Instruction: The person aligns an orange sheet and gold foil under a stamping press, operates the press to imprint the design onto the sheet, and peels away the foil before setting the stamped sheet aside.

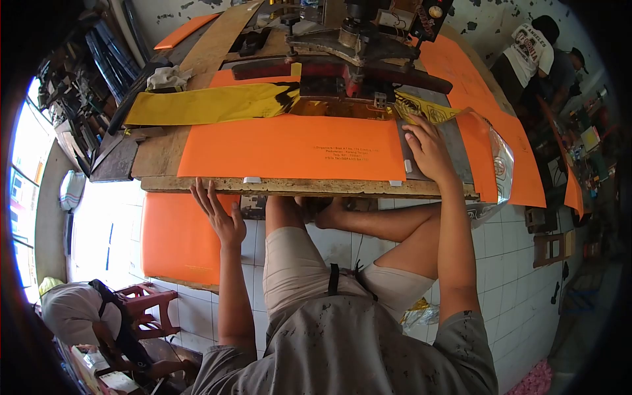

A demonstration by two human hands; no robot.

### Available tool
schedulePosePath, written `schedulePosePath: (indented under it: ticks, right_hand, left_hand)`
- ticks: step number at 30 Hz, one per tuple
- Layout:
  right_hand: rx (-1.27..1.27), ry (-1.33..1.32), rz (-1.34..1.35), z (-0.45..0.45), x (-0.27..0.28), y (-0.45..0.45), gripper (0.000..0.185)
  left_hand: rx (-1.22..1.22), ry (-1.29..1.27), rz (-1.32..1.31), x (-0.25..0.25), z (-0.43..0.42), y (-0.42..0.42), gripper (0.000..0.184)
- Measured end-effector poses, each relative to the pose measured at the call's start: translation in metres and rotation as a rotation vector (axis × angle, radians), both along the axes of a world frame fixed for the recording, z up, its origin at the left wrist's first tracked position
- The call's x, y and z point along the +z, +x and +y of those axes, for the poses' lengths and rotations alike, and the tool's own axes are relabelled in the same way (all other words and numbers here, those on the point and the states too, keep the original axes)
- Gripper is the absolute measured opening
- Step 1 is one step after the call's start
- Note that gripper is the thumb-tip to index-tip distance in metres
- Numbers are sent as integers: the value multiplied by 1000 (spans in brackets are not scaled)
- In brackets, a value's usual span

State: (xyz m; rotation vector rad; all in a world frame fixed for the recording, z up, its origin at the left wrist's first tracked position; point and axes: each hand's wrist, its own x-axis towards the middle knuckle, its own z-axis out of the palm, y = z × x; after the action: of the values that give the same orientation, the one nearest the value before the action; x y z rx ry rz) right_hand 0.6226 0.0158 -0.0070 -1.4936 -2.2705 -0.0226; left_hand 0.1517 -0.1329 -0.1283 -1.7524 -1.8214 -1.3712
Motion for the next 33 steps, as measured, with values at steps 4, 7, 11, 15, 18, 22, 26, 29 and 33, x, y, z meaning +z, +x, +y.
schedulePosePath:
  ticks: [4, 7, 11, 15, 18, 22, 26, 29, 33]
  right_hand:
    - [16, 34, -1, 0, -1, -5, 36]
    - [17, 103, -61, 5, -5, -7, 40]
    - [-1, 89, -53, 6, -5, -9, 43]
    - [-4, 76, -54, 1, 1, -12, 45]
    - [19, 128, -85, -11, 8, -14, 45]
    - [65, 151, -68, -31, 16, -21, 43]
    - [95, 141, -27, -60, 31, -31, 40]
    - [131, 150, 13, -83, 43, -39, 38]
    - [177, 134, 42, -119, 58, -49, 38]
  left_hand:
    - [-22, 10, -21, 1, -2, 1, 63]
    - [-18, -4, -17, 2, -3, 0, 63]
    - [-25, -14, -26, 3, -6, -1, 63]
    - [-23, -18, -31, 2, -6, -1, 63]
    - [-28, -24, -32, 5, -8, 0, 63]
    - [-58, -13, -105, 21, -16, 9, 64]
    - [-97, 114, -277, 47, -33, 48, 61]
    - [-283, 144, -360, 59, -45, 91, 54]
    - [-719, -164, -479, 91, -56, 145, 51]
